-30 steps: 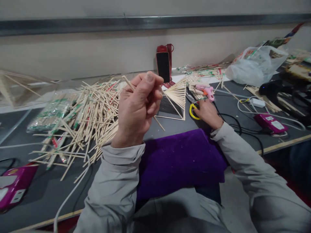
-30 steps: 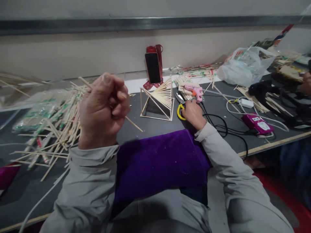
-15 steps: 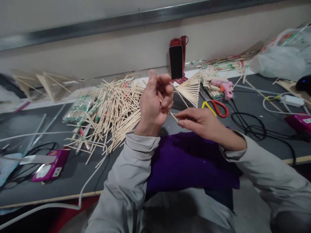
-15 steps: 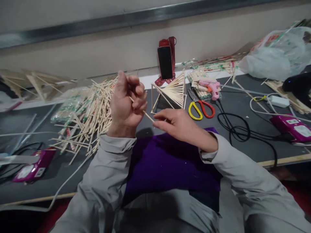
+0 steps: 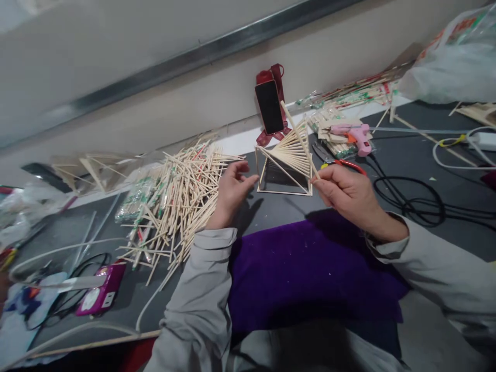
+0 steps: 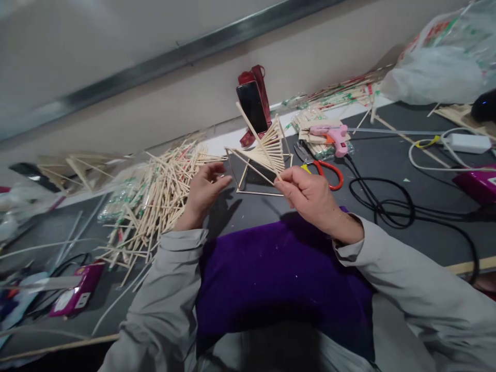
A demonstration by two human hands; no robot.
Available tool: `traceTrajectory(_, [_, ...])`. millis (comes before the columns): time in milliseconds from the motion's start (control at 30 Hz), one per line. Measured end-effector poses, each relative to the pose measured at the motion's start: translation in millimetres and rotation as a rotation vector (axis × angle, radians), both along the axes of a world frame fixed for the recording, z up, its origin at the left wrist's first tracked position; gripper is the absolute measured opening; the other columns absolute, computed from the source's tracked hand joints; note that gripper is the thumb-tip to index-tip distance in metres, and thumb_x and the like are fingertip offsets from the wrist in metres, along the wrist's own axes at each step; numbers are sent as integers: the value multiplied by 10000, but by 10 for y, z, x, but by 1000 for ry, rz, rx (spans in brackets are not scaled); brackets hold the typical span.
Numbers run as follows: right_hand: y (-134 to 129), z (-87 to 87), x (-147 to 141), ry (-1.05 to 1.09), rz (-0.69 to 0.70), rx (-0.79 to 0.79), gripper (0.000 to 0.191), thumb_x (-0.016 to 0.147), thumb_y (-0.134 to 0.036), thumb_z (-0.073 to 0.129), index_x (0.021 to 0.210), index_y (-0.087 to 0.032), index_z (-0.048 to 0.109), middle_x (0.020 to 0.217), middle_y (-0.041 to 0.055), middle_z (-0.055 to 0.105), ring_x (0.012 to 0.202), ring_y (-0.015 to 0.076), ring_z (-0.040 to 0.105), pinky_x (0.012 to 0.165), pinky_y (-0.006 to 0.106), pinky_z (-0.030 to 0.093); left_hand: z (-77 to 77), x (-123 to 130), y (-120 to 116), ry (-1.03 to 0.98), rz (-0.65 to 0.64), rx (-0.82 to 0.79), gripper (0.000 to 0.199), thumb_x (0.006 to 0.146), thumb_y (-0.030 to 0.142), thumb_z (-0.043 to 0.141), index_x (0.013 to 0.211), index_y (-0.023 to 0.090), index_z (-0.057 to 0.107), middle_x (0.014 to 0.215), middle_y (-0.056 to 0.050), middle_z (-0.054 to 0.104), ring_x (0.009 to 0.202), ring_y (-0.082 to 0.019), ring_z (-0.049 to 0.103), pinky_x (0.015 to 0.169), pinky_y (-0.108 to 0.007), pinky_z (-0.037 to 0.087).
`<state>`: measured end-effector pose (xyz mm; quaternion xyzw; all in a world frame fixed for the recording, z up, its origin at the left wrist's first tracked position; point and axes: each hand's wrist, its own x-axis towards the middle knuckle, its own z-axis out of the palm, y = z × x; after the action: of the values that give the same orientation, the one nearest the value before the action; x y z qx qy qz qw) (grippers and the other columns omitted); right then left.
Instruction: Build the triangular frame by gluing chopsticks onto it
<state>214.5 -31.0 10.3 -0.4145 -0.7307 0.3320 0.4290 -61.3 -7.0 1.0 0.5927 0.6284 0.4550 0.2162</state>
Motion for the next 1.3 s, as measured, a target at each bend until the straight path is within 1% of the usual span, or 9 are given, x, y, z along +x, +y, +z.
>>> traceTrajectory(200, [89,-159,13,81,-41,-86,197,930,-416,532,867,-237,584,560,-41,493,499,122,459,512,260,377,-319,56,68,165,-48,-217,205,790,292,588,915,160,682,816,-32,693,688,-147,604,635,-260,454])
traceTrajectory(467, [64,-235,-26,27,55,-65,262,947,-295,486,1161,-214,613,769,-10,630,584,111,579,581,245,456,-215,-176,-242,107,-40,-326,195,816,332,567,882,165,643,758,-25,674,672,-160,635,569,-248,460])
traceTrajectory(667, [-41,-314,-69,35,109,-148,181,935,-314,540,1046,-209,636,764,-2,697,568,109,640,569,238,487,-154,-268,-546,80,-31,-383,187,852,343,570,885,170,633,776,-23,656,729,-170,645,583,-248,465])
traceTrajectory(800, [1,-343,-58,51,66,-211,183,917,-374,587,981,-224,671,764,5,698,560,121,630,545,253,478,56,-255,-580,153,-40,-330,321,814,320,667,1103,184,640,1063,-52,682,708,-125,598,664,-264,478])
traceTrajectory(900, [63,-335,-34,67,40,-128,131,900,-340,612,930,-239,691,888,36,699,765,167,665,678,292,512,366,-274,-606,113,-53,-258,405,789,279,706,1181,214,625,1185,-64,652,782,-126,599,674,-249,482])
traceTrajectory(1000, [85,-331,-26,98,34,-122,111,897,-319,613,898,-243,693,871,33,672,777,166,641,686,289,502,712,-311,-619,29,-28,-173,408,790,259,714,1191,245,644,1150,-57,677,840,-136,607,612,-210,465])
traceTrajectory(1167, [40,-334,-59,135,52,-264,128,912,-330,590,925,-241,681,673,-21,620,535,105,547,510,237,419,1210,-169,-428,-46,207,219,183,818,269,649,987,215,692,866,-10,691,600,-88,554,459,-177,394])
traceTrajectory(1233, [24,-329,-83,132,59,-253,128,901,-328,600,900,-233,685,664,-17,628,540,107,560,507,235,416,1239,-101,-437,-33,190,196,184,807,272,653,975,207,689,834,-9,692,585,-90,572,448,-180,413])
traceTrajectory(1300, [13,-322,-110,125,64,-226,136,897,-329,600,874,-227,686,673,-7,640,549,113,576,502,237,419,1013,-170,-642,-3,141,219,166,797,284,662,942,205,686,800,-3,687,578,-91,581,445,-180,425])
